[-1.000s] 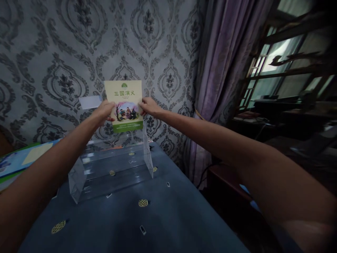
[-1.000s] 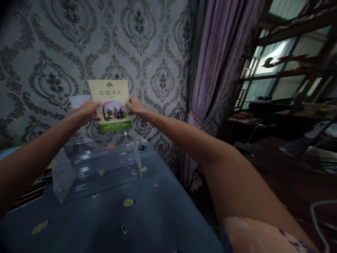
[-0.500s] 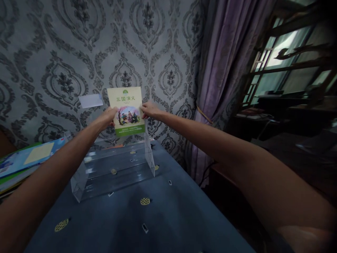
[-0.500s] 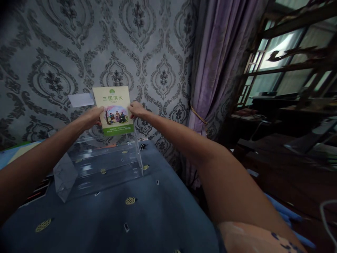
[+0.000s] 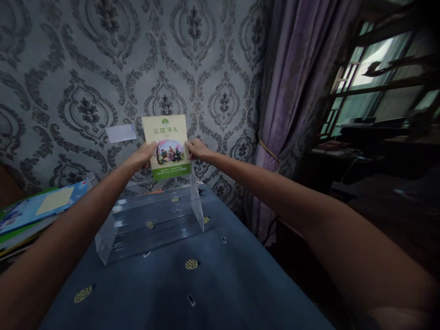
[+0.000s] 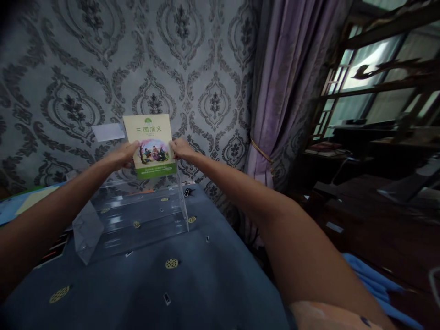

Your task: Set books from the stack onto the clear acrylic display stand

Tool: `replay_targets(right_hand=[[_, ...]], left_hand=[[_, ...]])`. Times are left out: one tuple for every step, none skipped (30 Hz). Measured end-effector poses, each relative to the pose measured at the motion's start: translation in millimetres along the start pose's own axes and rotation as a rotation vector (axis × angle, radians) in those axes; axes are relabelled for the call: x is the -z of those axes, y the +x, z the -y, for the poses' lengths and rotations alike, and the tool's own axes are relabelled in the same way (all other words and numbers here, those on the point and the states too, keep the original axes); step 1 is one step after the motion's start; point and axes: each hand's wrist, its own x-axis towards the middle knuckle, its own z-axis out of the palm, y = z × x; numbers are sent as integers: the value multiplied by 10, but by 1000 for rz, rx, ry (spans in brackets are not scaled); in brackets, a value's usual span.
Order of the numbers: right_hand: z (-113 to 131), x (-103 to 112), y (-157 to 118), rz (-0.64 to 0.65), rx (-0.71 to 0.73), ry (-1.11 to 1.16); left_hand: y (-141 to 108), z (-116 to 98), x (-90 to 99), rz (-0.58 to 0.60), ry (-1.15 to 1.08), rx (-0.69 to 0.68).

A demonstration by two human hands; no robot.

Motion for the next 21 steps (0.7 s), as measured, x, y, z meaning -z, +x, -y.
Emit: replay_targets(right_hand=[[-4,2,-7,-1,1,-5],[-10,3,-15,-2,2,-11],[-15,3,-24,-4,3,-17],[-19,2,-33,-8,4,-24],[-20,0,-42,-13,5,-32],[-19,-1,-51,-19,6,-41],[-15,-3,-61,-26,7,-50],[-10,-4,-70,-34,8,-59],[-2,-6,-79,-43,10,-68],[6,-7,-88,-49,13,-77],[13,-9,-96,-56,16,-84],[18,-12,-103,-62,20,-91],[20,-16,-109,-69,25,-98],[19,-22,-114,-77,29,-104],[15,-30,-118,-85,33,-109],[8,-39,-122,-95,38,-112],[-1,-48,-124,-106,43,-111],[-12,-58,-127,-118,46,-106],[-24,-66,-128,-130,49,-96],[-35,-72,-129,-139,51,-80],[-45,-77,-130,-146,53,-64]], left_hand=[[-16,-8,-4,33,-37,13],[-32,-16,-11,62,-79,31],[-47,-22,-19,82,-114,52],[-58,-28,-29,84,-127,72],[-67,-32,-41,80,-129,94],[-72,-34,-54,73,-126,118],[-74,-34,-66,67,-123,131],[-74,-31,-76,64,-122,129],[-72,-25,-84,65,-123,118],[-70,-16,-89,65,-123,108],[-66,-4,-90,67,-119,97],[-60,12,-90,68,-110,85],[-53,31,-88,69,-97,73],[-44,53,-86,71,-79,65],[-34,79,-86,74,-59,61],[-22,106,-86,78,-42,56],[-10,134,-89,83,-28,48],[1,160,-93,85,-17,43],[8,183,-98,88,-8,39],[12,202,-103,91,-3,32],[12,214,-107,93,2,21]])
